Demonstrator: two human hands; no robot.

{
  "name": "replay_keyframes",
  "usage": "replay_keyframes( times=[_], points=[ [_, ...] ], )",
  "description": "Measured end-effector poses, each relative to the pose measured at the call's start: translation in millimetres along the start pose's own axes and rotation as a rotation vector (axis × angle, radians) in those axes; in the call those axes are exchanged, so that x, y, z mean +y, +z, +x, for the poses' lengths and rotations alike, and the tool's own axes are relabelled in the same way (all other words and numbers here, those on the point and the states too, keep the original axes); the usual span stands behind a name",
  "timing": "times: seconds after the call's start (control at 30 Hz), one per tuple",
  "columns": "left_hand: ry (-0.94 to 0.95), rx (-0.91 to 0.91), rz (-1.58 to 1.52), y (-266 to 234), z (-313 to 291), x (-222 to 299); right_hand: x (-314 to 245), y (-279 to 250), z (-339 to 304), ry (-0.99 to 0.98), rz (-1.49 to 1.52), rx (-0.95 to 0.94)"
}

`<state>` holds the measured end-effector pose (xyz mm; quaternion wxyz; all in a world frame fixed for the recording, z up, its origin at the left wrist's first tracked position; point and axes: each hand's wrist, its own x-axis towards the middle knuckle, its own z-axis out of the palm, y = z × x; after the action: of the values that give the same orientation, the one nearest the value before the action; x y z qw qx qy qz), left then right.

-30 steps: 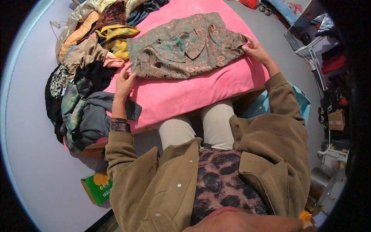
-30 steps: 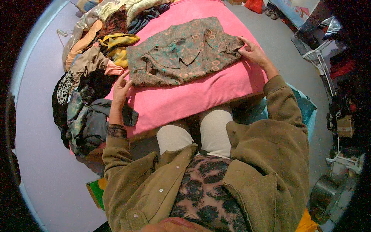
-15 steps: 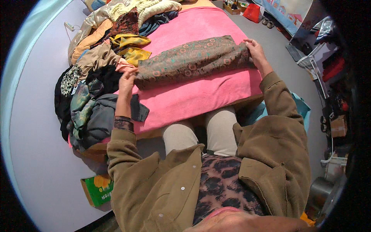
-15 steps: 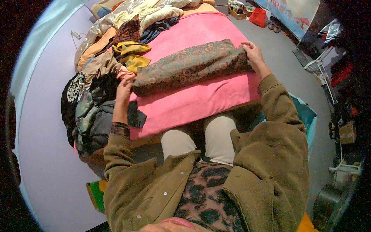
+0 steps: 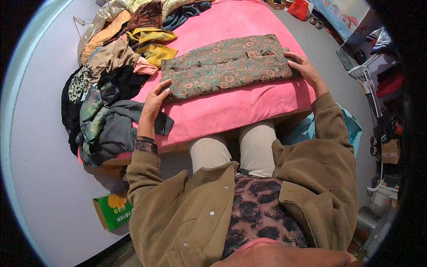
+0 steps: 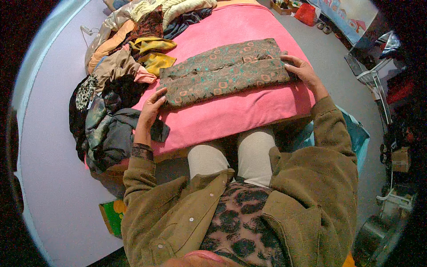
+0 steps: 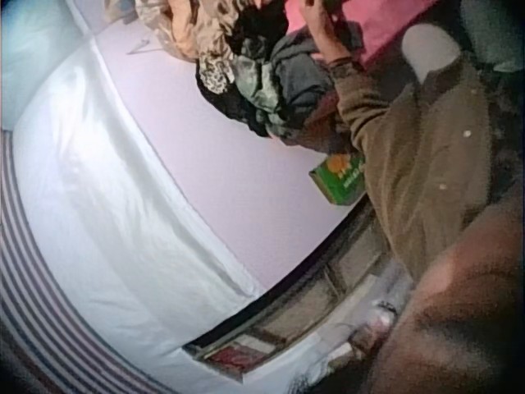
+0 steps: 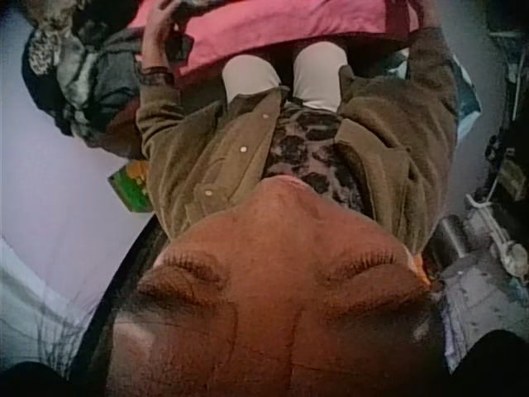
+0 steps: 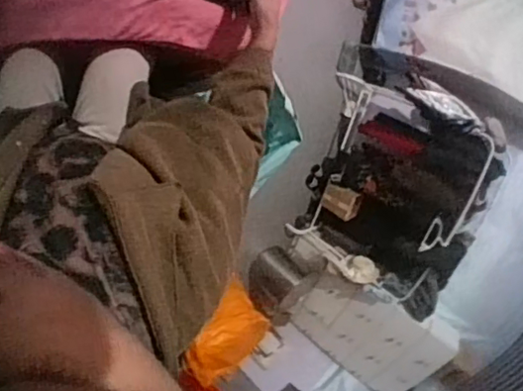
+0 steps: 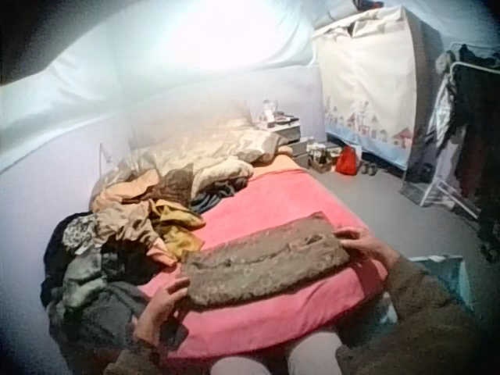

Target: The person folds several garments on a pink bed, including a white shirt, a patterned top, and dark pants. Each item is smoothed, folded, and placed into a light blue bag.

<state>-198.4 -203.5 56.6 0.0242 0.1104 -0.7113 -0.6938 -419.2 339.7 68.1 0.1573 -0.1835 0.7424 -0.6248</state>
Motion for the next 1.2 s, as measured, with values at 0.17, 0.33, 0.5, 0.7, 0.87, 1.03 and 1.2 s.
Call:
replay_keyframes(
  times=[0.17, 0.33, 0.5, 0.7, 0.87, 1.03, 1.2],
  points=[
    [0.057, 0.037, 0.016, -8.4, -0.9, 4.0, -9.5, -4.6, -12.2, 0.033, 0.028, -0.045],
    [0.178, 0.043, 0.081, -7.3, -12.2, 12.8, -16.8, -2.7, -22.9, -0.053, -0.164, -0.058],
    [0.164, 0.071, 0.192, -10.0, -18.5, 10.9, -7.5, -8.0, -22.7, -0.002, -0.241, -0.088],
    [0.326, 0.143, 0.591, -15.6, -21.6, 31.2, -31.1, -12.8, -21.0, -0.333, -0.600, 0.046],
    [0.772, 0.278, 0.742, -23.2, -35.2, 119.3, -124.7, -28.4, -27.8, -0.682, -0.846, 0.179],
    [0.834, 0.338, 0.716, -25.8, -73.2, 202.8, -201.9, -45.9, -34.9, -0.914, -0.887, 0.266],
    [1.021, 0.387, 0.671, -31.7, -95.7, 251.0, -240.9, -77.9, -43.2, -1.002, -0.928, 0.322]
  ],
)
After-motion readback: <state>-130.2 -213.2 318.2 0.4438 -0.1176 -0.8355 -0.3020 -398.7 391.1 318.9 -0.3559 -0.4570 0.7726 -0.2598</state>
